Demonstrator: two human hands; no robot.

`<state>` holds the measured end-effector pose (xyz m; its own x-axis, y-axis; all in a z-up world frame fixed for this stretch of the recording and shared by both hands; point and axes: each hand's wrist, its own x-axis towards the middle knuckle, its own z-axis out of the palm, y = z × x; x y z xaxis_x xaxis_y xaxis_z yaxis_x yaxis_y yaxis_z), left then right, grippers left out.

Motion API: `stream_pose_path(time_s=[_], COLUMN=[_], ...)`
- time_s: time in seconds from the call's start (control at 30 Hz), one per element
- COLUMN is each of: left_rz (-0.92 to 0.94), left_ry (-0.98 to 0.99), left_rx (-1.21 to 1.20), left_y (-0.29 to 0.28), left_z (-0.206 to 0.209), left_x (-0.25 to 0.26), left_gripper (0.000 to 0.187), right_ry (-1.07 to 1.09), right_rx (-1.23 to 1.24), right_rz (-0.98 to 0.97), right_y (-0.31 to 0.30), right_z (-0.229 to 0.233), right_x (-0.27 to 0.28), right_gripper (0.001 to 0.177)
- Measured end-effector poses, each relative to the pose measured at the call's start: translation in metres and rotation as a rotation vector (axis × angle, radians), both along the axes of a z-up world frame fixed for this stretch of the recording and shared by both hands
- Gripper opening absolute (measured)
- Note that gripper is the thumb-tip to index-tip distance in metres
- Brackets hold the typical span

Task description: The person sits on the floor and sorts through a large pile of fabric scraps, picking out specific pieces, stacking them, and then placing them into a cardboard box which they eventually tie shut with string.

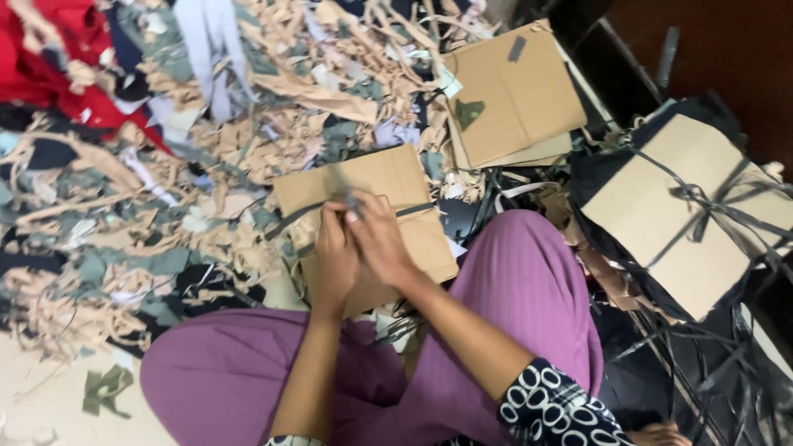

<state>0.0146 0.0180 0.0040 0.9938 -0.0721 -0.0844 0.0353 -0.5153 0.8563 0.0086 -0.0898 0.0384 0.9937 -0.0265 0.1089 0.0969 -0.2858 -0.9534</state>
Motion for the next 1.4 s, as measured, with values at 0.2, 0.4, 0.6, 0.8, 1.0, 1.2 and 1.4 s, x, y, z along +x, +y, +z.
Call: stream_pose_path(time_s=[0.2,0.4,0.6,0.8,1.0,1.2,1.4], left_rz=[-0.068,-0.015,0.064,0.095,0.115,0.091,0.113], left_ry=[-0.111,-0.261,-0.401,-0.448,-0.389,-0.361,-0.361], left_rx=[0.086,0.193,0.307,0.346,0.177,0.082,0.137], left_y=[-0.012,-0.019,-0.028,-0.028,-0.031,-0.030,-0.032], left_z=[-0.040,-0.079,-0.113,-0.134,-0.089,-0.057,-0.060], left_x=[0.001,-0.008,-0.008,-0.008,-0.006,-0.017,-0.020], left_gripper=[0.056,0.033,0.012,0.024,0.012,0.025,0.024], right_ry=[-0.075,-0.040,0.013,0.057,0.158,-0.134,-0.222], right_rx=[-0.513,-0.639,-0.371,-0.525,0.507,0.701,-0.759], right_rz=[0.162,0.365,0.249,0.083,-0.017,-0.101,-0.490], right_y=[0.015,0.011,-0.027,-0.011,-0.026,-0.122,-0.136], right_z=[0.016,0.047,0.000,-0.059,0.093,0.133,0.047], right_x=[-0.006,-0.016,0.007,0.024,0.018,0.040,0.071], right_gripper=[0.036,0.035,0.058,0.015,0.030,0.020,0.050])
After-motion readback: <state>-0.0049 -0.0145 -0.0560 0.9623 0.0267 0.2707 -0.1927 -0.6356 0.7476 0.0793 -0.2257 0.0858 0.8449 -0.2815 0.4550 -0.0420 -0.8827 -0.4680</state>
